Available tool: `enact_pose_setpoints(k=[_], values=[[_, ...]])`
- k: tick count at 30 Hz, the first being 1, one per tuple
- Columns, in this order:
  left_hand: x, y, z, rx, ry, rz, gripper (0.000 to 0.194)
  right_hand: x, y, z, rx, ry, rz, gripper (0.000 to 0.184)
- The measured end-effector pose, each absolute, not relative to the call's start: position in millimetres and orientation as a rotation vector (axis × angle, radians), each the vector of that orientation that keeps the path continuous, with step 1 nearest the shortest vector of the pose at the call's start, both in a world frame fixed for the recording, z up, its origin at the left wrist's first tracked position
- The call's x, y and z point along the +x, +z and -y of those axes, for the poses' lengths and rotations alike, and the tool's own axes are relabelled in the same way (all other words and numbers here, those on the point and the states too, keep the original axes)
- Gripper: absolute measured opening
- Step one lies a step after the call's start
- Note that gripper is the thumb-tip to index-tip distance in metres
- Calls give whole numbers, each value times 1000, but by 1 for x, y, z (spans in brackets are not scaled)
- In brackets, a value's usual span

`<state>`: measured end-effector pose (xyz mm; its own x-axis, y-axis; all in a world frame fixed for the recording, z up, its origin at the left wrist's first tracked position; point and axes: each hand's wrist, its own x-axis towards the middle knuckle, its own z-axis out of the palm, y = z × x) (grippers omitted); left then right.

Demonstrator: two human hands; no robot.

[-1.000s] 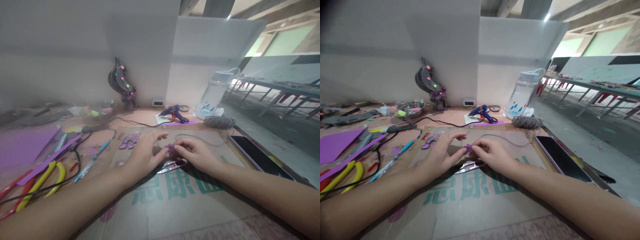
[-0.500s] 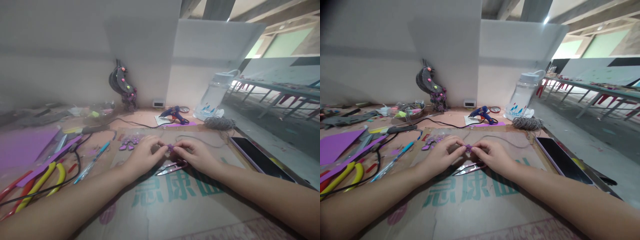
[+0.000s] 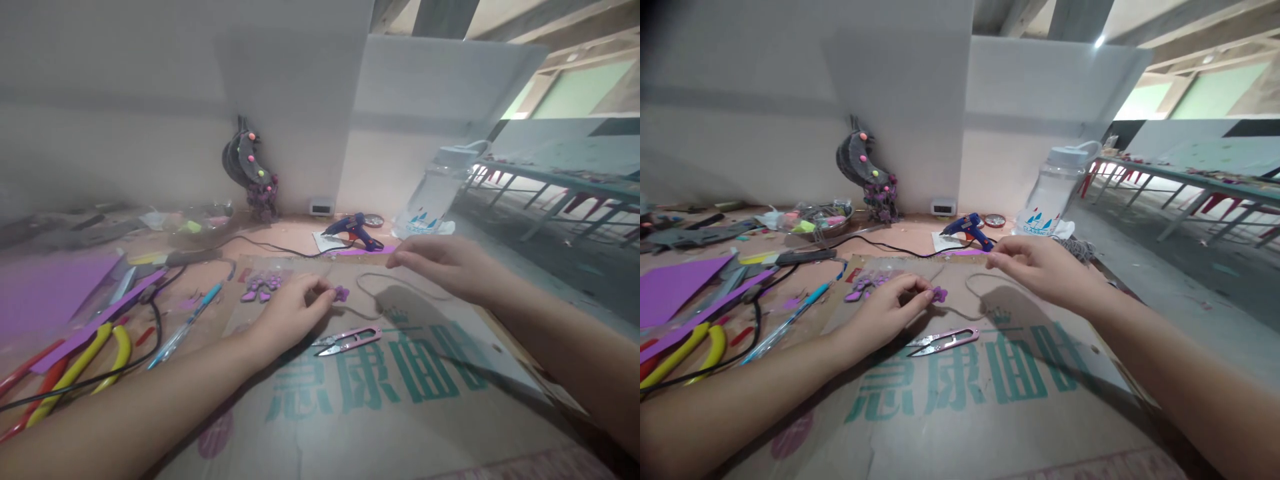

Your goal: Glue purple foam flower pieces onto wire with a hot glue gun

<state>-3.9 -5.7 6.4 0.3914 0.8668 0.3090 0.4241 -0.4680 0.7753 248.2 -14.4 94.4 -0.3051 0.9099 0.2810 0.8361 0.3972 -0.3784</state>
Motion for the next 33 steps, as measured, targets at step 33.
enact_pose_setpoints(k=[33], values=[[-6, 9, 3, 1970, 929, -1151, 24, 224, 53, -24, -1314, 747, 1655, 26]])
